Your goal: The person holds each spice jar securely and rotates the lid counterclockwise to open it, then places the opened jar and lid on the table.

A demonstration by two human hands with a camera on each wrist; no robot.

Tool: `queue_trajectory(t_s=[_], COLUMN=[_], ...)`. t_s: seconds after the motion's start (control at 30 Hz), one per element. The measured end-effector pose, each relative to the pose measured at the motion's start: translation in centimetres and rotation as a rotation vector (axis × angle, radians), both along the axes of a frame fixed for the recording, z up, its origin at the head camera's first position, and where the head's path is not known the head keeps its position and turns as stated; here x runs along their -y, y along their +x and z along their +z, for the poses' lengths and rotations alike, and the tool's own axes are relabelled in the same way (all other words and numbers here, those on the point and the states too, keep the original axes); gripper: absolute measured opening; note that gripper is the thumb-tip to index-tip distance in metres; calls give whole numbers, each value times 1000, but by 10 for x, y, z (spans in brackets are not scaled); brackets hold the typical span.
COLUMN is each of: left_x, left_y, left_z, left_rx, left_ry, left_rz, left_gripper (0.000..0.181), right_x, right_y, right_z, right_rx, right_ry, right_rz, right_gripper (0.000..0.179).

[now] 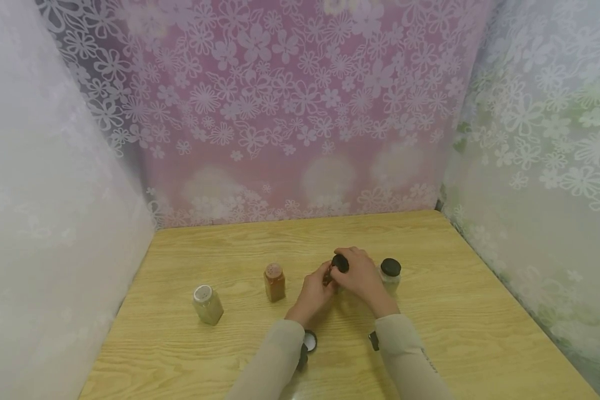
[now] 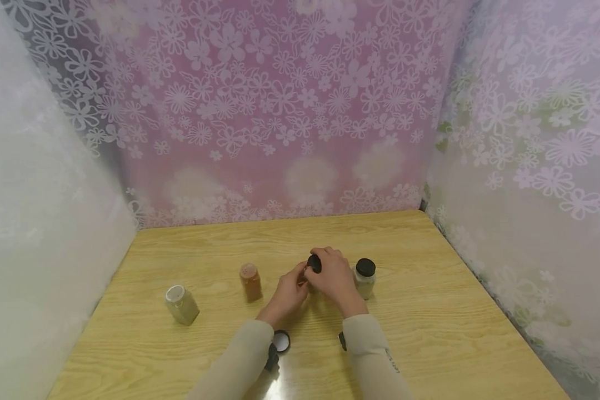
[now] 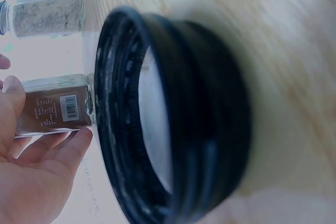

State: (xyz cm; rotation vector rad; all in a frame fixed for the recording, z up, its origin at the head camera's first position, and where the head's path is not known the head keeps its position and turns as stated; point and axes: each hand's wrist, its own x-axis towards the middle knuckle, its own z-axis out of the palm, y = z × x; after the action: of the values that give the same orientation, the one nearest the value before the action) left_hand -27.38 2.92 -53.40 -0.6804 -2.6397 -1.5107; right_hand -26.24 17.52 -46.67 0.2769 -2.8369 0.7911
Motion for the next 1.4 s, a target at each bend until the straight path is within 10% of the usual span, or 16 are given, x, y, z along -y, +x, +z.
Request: queue_trajectory(t_s=[1.4], left_x=[0], left_y=[3], left_z=[2], left_rx=[-57], left_ry=[20], left_rz=[8], left_gripper=[46], right_x=[1], right_y=[2], right_z=[-3], right_rx=[-62], right_ry=[43], right_rz=[-43], right_gripper=[60])
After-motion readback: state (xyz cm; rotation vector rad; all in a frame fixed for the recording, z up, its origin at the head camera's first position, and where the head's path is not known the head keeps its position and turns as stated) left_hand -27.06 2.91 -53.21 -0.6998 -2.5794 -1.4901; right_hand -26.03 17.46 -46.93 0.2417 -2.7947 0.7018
